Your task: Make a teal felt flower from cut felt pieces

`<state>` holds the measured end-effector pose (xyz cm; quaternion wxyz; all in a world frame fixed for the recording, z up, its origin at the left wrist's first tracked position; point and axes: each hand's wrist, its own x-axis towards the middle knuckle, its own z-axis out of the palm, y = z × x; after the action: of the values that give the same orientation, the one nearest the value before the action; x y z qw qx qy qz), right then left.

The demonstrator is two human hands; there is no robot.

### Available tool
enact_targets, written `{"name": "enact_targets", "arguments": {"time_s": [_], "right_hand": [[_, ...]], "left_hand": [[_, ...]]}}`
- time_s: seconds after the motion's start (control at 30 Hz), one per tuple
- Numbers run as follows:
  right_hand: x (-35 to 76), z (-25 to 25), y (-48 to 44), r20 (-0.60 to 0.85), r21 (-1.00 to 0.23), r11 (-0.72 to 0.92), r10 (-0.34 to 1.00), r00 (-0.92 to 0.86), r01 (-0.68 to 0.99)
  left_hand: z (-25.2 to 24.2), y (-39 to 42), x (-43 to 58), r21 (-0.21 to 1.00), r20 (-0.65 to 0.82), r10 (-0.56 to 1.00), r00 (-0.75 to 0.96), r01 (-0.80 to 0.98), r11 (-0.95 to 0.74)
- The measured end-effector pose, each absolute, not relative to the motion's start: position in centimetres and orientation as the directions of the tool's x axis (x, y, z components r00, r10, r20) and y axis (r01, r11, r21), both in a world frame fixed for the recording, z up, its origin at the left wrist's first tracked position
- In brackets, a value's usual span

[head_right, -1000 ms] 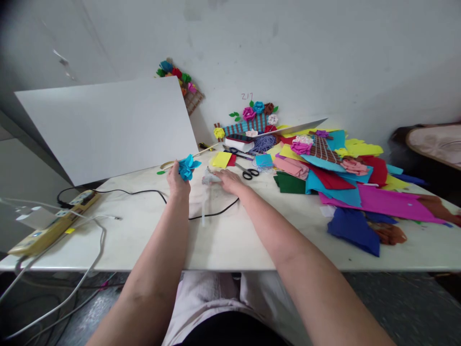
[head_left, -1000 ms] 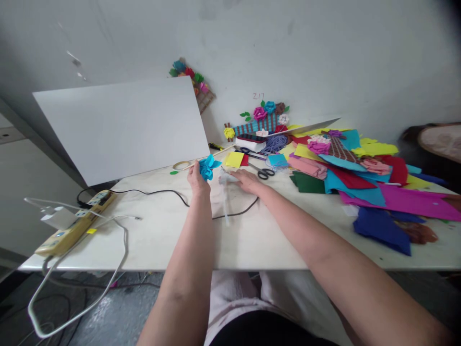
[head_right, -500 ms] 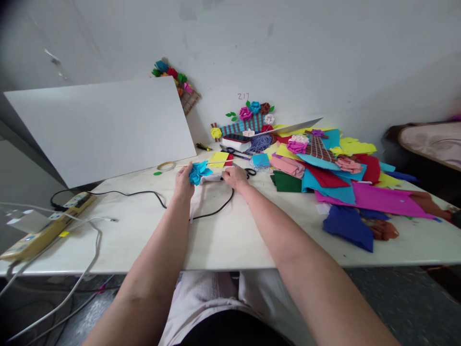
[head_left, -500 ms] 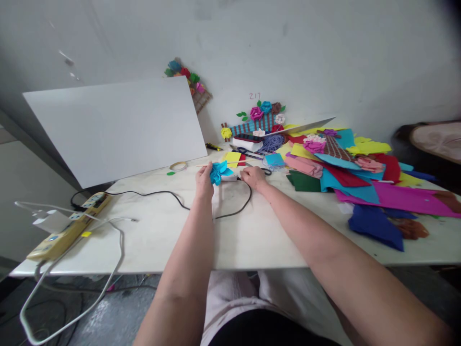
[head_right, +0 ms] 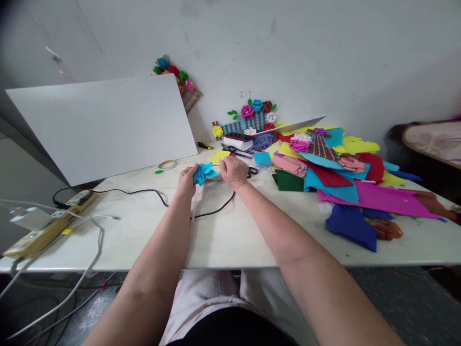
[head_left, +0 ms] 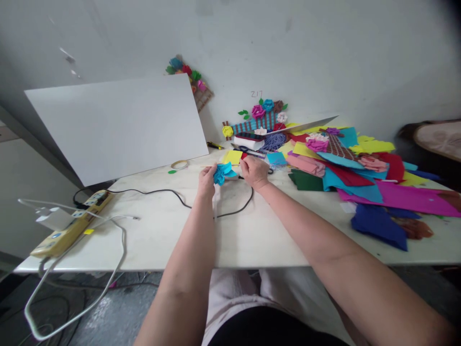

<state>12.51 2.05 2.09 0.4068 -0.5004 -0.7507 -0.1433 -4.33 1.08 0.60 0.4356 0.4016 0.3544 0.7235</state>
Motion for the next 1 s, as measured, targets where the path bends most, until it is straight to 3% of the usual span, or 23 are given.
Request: {"name": "enact_targets", "arguments": {"time_s": [0.2,0.6,0.77,1.0], "right_hand": [[12.8,2.4,3.0,0.732,-0.234,0.544,0.644,-0.222,0.806],[12.9,1.0,4.6,0.568,-0.568,0.666,0.742,-0.355,0.484],[12.8,0.6,5.0,0.585,-0.609,0.699,0.715,-0.383,0.375],[12.9,0.8,4.9,0.545,-0.62,0.67,0.742,-0.391,0.407]], "left_hand": [[0.8,0.8,-4.0,0.869,0.321,0.922,-0.217,-0.32,-0.378],[1.3,0.0,-3.7,0.924,0.298,0.951,-0.076,-0.226,-0.308],[1.4,0.0,-3.7,0.927,0.294,0.953,-0.07,-0.222,-0.302],[1.1,0.3,-3.8,0.932,0.254,0.962,-0.1,-0.24,-0.271]]}}
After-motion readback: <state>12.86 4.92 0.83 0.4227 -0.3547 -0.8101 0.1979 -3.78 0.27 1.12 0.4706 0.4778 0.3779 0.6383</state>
